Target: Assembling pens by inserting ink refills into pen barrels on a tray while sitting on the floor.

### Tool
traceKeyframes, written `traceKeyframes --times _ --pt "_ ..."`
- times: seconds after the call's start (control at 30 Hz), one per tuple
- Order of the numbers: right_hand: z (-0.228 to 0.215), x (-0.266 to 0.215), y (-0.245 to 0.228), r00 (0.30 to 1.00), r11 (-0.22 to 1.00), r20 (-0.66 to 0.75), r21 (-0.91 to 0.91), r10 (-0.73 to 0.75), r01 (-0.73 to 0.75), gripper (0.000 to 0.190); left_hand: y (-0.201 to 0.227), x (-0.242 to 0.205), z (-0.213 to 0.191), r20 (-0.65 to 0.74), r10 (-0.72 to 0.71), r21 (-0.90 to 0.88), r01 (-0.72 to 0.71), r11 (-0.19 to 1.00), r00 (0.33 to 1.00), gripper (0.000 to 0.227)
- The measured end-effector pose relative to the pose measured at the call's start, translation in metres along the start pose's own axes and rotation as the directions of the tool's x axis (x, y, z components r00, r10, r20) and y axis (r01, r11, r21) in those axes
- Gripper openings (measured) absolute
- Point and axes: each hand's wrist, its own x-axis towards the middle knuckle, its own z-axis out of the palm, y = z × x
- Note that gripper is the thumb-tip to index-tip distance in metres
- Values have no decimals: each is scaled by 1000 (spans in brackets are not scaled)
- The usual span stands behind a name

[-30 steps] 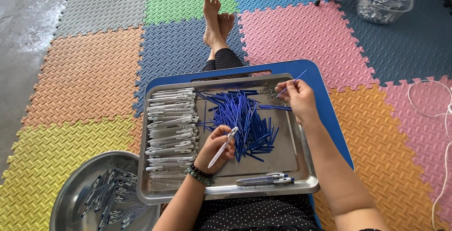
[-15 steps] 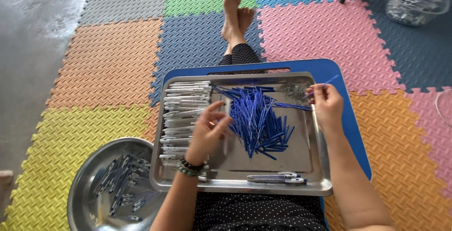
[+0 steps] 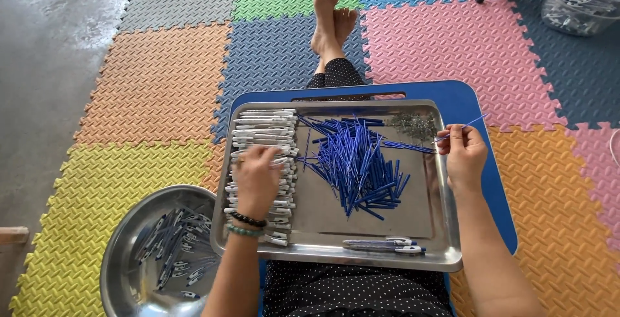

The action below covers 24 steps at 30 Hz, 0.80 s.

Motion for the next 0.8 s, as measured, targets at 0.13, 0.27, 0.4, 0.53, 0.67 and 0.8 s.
traceKeyframes --times 0.13,0.27,0.4,0.53,0.67,0.8 --pt "-2 -3 -7 1000 1000 8 1 -27 27 23 87 -37 28 127 474 239 -491 838 871 22" --pt "-3 -9 -24 991 996 100 -25 90 -88 16 160 -68 -3 397 634 -568 -365 738 663 19" --pt "-5 -8 -15 990 996 110 -20 83 -82 16 178 -76 -4 524 679 -577 -372 727 515 23" --pt "-3 -8 -16 991 997 107 -25 79 -77 16 180 -79 -2 604 643 -586 -285 759 471 23" --pt "-4 -7 -14 992 998 109 -24 68 -66 16 181 -80 -2 599 631 -567 -296 769 494 24" --pt "-2 -11 -24 994 998 96 14 56 -58 15 181 -73 5 647 587 -528 -270 805 486 26"
